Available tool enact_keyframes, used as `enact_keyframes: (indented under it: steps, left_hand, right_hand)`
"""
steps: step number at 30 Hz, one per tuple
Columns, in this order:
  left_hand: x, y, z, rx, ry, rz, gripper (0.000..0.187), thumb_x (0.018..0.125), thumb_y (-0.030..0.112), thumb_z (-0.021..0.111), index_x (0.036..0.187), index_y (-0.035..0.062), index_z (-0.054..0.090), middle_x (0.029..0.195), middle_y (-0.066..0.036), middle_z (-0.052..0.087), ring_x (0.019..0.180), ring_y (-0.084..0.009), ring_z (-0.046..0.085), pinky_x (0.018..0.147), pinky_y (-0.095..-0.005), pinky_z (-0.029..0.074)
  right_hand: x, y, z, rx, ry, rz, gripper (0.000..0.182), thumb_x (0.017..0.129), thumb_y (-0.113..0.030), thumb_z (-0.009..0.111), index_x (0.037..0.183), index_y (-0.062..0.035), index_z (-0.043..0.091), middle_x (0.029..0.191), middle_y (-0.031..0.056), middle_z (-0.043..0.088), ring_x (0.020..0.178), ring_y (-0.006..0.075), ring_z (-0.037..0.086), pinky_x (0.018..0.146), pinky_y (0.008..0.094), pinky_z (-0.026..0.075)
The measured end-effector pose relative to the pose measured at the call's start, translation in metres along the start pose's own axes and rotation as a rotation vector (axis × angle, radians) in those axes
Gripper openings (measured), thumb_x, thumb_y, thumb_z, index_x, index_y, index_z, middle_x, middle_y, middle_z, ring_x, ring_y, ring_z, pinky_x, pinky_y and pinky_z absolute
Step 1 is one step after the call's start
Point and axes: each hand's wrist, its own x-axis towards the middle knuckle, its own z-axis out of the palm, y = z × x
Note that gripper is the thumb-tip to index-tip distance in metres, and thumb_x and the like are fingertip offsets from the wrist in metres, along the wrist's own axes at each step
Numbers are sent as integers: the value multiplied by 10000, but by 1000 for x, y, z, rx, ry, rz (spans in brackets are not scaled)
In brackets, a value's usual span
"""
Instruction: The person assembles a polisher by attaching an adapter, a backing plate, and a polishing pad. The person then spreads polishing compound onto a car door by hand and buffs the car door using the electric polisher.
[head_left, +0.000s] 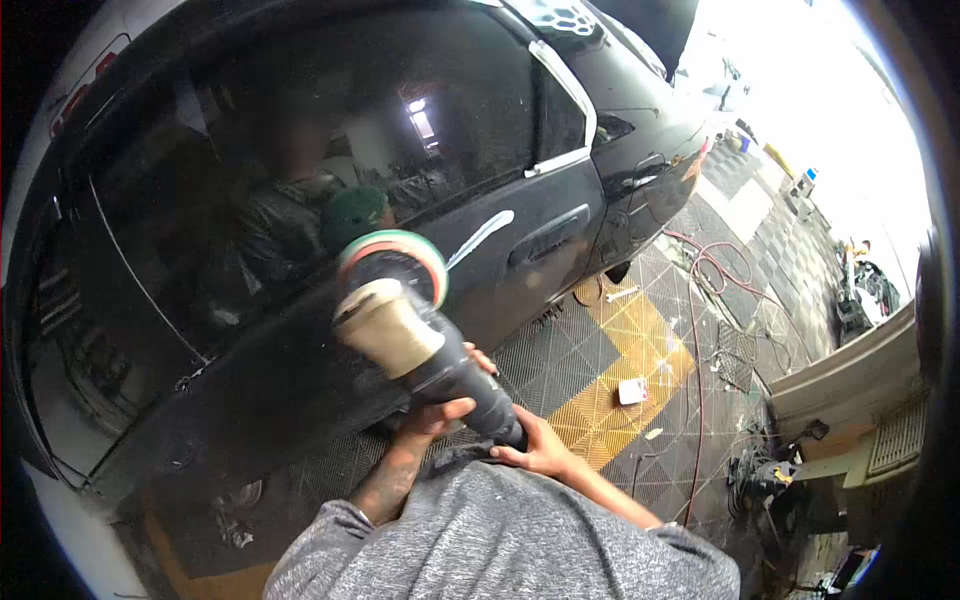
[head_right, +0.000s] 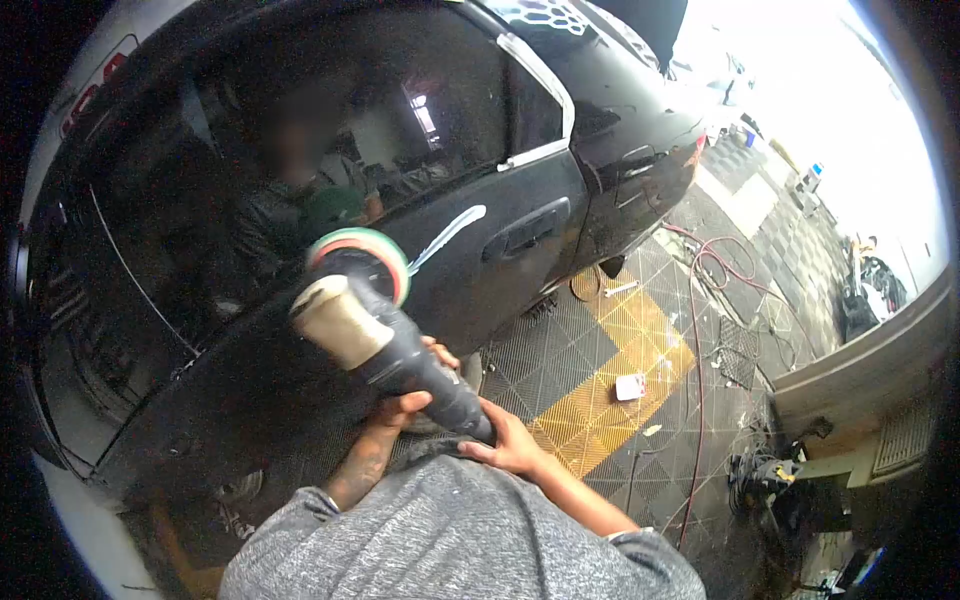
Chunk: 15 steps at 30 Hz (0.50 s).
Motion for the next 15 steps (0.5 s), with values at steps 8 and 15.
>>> enact_keyframes:
  steps: [8, 15]
  left_hand:
    - [109, -79, 46, 512, 89, -214, 508, 675, 294, 823, 1093, 59, 656, 1012, -65, 679, 935, -190, 643, 866, -355, 520]
    - [142, -97, 29, 500, 89, -87, 374, 692, 257, 830, 965, 48, 683, 902, -44, 694, 829, -157, 644, 776, -334, 529]
  right_hand:
    - [11, 80, -49, 92, 408, 191, 210, 743, -100, 786, 903, -9, 686, 742, 23, 676, 643, 113, 616, 598, 286, 501]
    - [55, 100, -68, -14, 445, 283, 200, 748, -135, 781, 871, -14, 679, 784, 35, 687, 673, 133, 614, 632, 319, 501]
